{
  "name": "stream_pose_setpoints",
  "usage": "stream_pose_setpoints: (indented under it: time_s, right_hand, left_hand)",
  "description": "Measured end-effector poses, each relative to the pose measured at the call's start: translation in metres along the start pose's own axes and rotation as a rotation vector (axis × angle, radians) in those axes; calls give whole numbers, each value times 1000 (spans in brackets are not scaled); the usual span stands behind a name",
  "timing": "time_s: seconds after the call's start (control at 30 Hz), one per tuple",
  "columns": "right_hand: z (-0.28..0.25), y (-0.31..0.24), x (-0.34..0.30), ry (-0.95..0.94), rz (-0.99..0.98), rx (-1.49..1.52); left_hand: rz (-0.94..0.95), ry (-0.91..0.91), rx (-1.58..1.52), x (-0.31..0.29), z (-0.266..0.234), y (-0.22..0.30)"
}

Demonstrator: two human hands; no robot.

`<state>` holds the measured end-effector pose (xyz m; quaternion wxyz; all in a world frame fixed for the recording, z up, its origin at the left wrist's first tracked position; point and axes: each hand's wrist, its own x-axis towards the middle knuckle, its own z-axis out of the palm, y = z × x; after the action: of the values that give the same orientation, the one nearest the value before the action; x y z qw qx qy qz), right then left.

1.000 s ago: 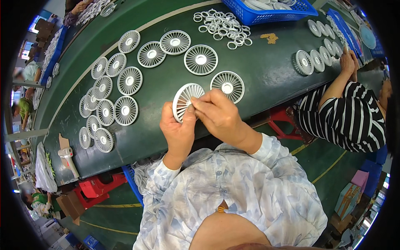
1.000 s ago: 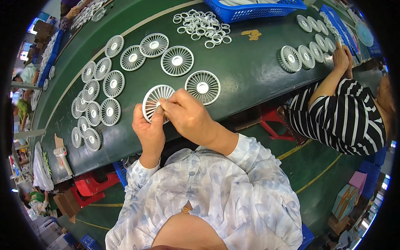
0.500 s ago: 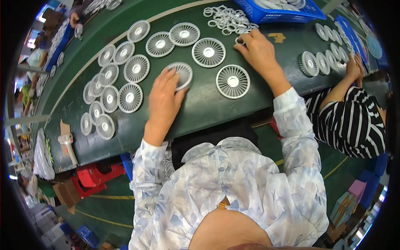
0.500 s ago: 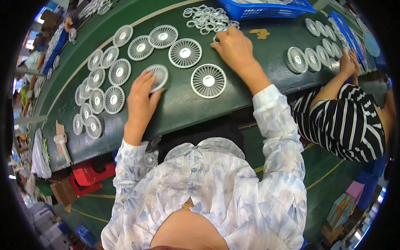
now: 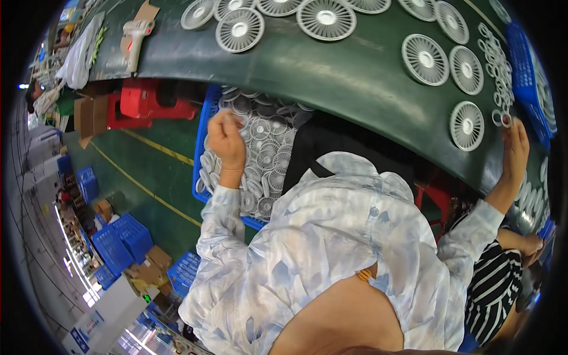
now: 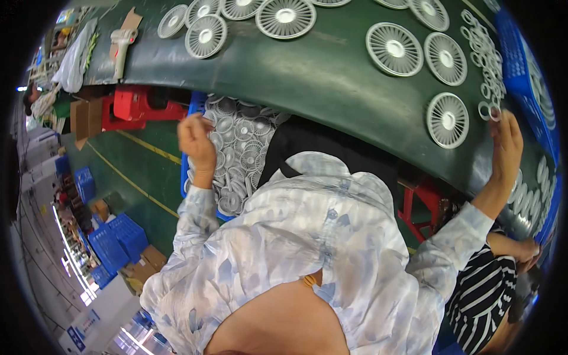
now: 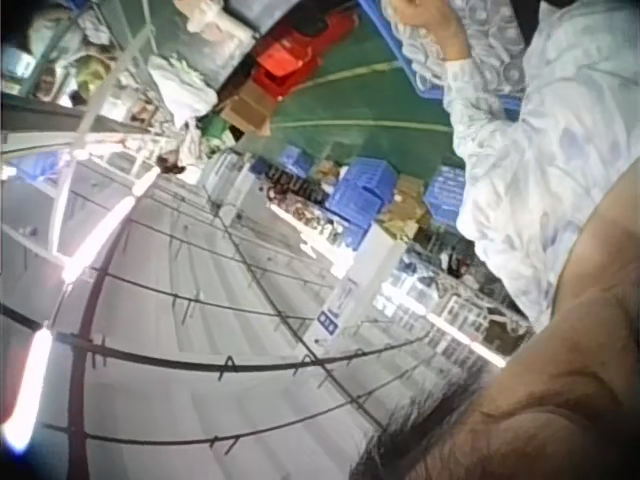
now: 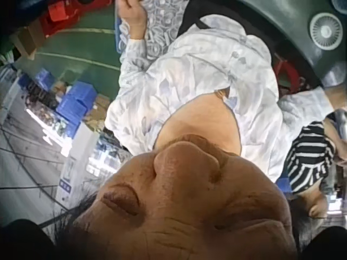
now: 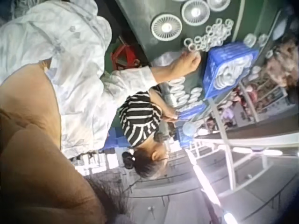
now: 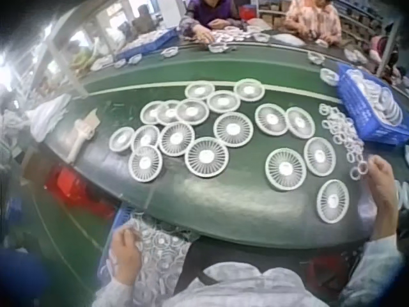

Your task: The person assembles circular fan grilles by inserting plastic rings into their centers by hand, then secures the inserts by tapping them with a small mallet.

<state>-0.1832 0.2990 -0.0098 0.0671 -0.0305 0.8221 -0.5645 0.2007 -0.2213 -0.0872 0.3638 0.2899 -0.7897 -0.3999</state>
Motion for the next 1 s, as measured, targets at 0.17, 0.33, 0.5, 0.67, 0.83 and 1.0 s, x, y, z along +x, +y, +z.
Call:
stream_pose_setpoints:
  time_s: [0.17, 0.33, 0.5, 0.67, 0.83, 1.0]
  right_hand:
    - [-24, 30, 1, -20, 64, -260]
    - [-48, 43, 2, 72, 85, -440]
    - [-24, 20, -3, 148, -29, -683]
    - [10, 9, -23, 124, 50, -843]
    - [36, -7, -32, 106, 34, -612]
    - [38, -23, -53, 46, -77, -495]
  left_hand:
    - [-411, -347, 265, -107, 15, -197]
    - [-538, -552, 344, -107, 149, -252]
    - [-597, -651, 374, -94, 210, -275]
    - [-544, -747, 420, -81, 232, -309]
    - [-537, -781, 467, -41, 274, -309]
    - [-509, -790, 480, -23, 280, -305]
